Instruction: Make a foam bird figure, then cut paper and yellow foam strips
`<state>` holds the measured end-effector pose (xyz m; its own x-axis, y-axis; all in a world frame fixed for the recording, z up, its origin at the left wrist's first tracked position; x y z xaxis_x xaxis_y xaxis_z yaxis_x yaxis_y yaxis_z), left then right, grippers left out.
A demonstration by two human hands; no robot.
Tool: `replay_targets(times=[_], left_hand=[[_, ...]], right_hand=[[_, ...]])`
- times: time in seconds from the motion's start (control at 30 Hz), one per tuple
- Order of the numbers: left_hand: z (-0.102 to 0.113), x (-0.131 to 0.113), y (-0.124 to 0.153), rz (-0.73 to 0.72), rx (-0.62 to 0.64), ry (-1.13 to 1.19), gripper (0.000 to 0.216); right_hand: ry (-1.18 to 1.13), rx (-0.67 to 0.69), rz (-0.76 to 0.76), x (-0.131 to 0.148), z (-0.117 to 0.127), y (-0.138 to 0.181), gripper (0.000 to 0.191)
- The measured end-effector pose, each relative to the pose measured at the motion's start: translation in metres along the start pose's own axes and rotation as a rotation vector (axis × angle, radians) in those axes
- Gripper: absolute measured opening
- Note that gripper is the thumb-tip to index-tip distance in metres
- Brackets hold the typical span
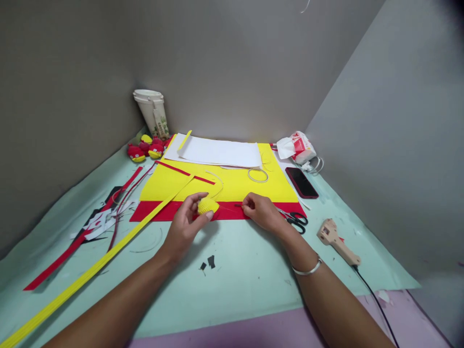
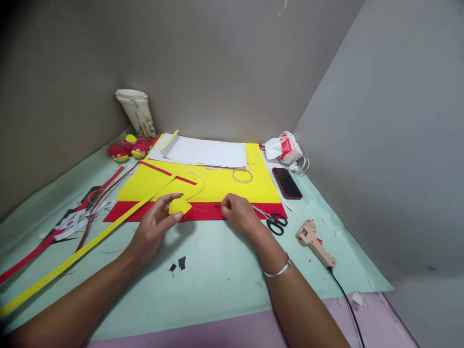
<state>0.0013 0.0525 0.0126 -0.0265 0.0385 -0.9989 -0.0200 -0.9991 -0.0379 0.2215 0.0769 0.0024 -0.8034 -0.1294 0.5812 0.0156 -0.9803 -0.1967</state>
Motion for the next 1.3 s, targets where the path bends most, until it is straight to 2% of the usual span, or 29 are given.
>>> replay_targets(times=[0.17, 0.3, 0.4, 0.53, 0.63, 0.73, 0.83, 0.93, 1.13, 1.3], left_hand=[[0.003, 0.002, -0.002, -0.018, -0.027, 0.056, 0.047], [0.002, 0.004, -0.003, -0.018, -0.019, 0.131, 0.045], [0.004, 0.005, -0.003, -0.030, -0.043, 0.176, 0.045], [0.006, 0.005, -0.004, -0.058, -0.082, 0.189, 0.042], [0.005, 0.004, -0.004, -0.061, -0.081, 0.188, 0.042], [0.004, 0.003, -0.003, -0.057, -0.068, 0.170, 0.042], [0.003, 0.001, -0.002, -0.066, -0.060, 0.124, 0.043], [0.002, -0.001, 0.000, -0.069, -0.041, 0.077, 0.043], [0.000, -0.003, 0.001, -0.059, -0.008, 0.027, 0.044], [-0.003, 0.001, 0.000, -0.054, 0.018, 0.025, 0.045]], right_hand=[[-0.059, -0.100, -0.025, -0.013, 0.006, -0.001, 0.007], [-0.097, -0.210, -0.011, -0.017, 0.014, -0.003, 0.017], [-0.124, -0.360, -0.014, -0.025, 0.025, -0.007, 0.025], [-0.154, -0.603, -0.106, -0.051, 0.049, -0.011, 0.036], [-0.135, -0.674, -0.122, -0.058, 0.061, -0.011, 0.044], [-0.077, -0.572, 0.013, -0.038, 0.055, -0.008, 0.036], [0.021, -0.321, 0.217, -0.004, 0.028, -0.003, 0.016], [0.155, -0.158, 0.315, 0.017, 0.005, 0.002, 0.013], [0.357, -0.044, 0.356, 0.018, -0.008, 0.002, 0.020], [0.375, -0.024, 0.343, 0.014, -0.012, 0.000, 0.021]])
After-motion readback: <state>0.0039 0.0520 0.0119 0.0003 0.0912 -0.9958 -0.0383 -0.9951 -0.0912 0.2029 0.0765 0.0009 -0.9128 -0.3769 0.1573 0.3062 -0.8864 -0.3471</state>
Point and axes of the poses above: each hand's wrist, its own y-axis away from the middle knuckle, its own z-axis out of the back of the hand, x = y × z, the point moved 5 cm from there along -y, towards the middle knuckle, and after that the axes turned 8 degrees about -x, right-handed, at the moved point
